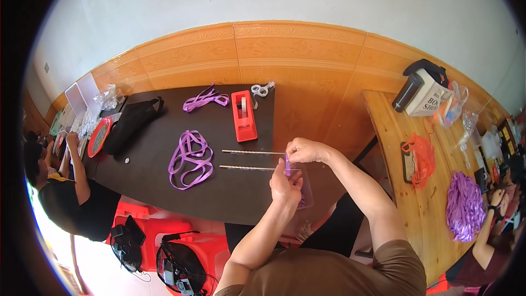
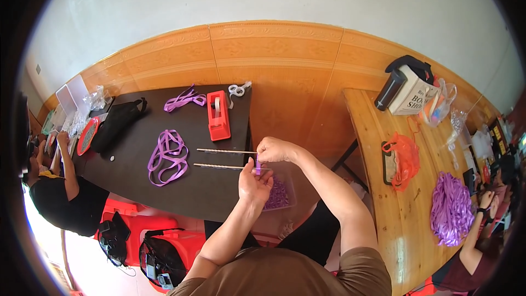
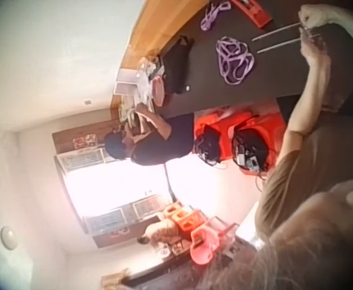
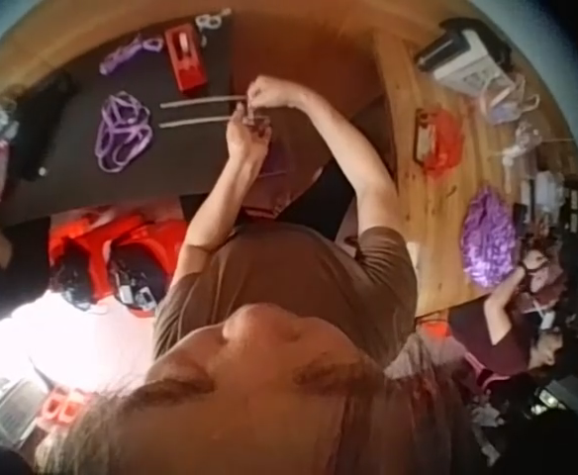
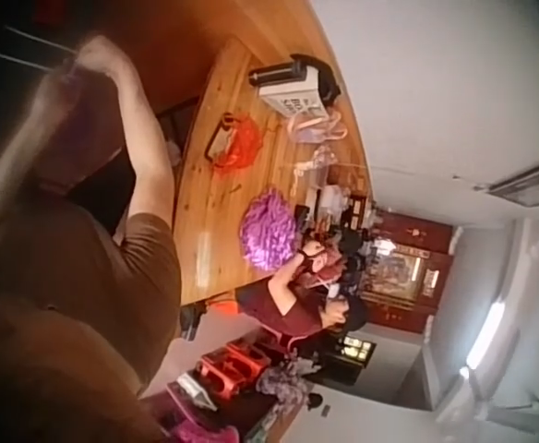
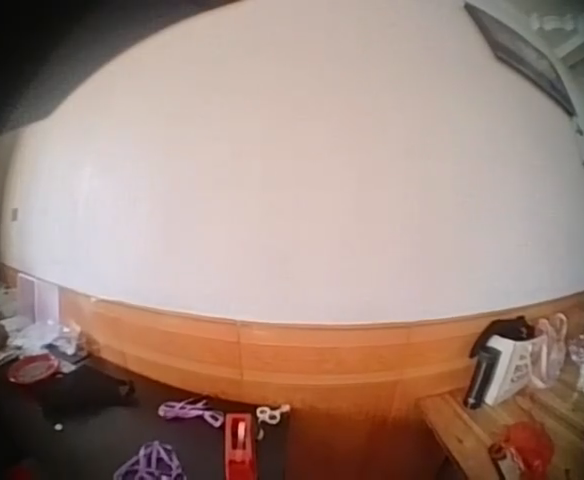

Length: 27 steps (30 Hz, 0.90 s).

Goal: The recorder is wrapping purple ribbons around thin wooden sticks to create craft items at a table.

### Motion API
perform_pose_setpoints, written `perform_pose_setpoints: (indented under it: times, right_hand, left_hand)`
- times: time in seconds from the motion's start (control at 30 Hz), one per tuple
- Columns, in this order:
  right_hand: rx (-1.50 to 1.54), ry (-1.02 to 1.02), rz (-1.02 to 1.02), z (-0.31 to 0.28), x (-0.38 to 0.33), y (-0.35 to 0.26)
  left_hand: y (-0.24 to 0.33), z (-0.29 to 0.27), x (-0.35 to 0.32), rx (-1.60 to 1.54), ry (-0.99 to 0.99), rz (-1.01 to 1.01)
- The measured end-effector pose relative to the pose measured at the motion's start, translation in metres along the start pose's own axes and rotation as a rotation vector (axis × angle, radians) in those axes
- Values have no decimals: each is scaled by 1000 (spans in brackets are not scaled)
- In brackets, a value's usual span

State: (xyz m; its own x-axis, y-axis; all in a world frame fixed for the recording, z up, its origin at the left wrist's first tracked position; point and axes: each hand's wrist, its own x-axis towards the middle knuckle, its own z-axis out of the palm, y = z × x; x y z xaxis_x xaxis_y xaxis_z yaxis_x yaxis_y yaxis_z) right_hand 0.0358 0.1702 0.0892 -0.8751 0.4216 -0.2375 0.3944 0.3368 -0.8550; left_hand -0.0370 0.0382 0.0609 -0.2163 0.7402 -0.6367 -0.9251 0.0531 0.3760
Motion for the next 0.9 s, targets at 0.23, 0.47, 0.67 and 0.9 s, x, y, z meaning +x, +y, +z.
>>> perform_pose_setpoints:
  times: [0.23,0.47,0.67,0.9]
  right_hand:
    - [65,49,-15,2,-1,-3]
    - [16,54,8,-2,-10,-7]
    - [-21,72,52,-14,-25,-4]
    - [250,257,103,-5,-44,15]
  left_hand:
    - [-3,14,4,100,182,55]
    - [-4,14,8,102,231,52]
    - [-6,11,9,140,189,77]
    - [-7,12,7,149,191,89]
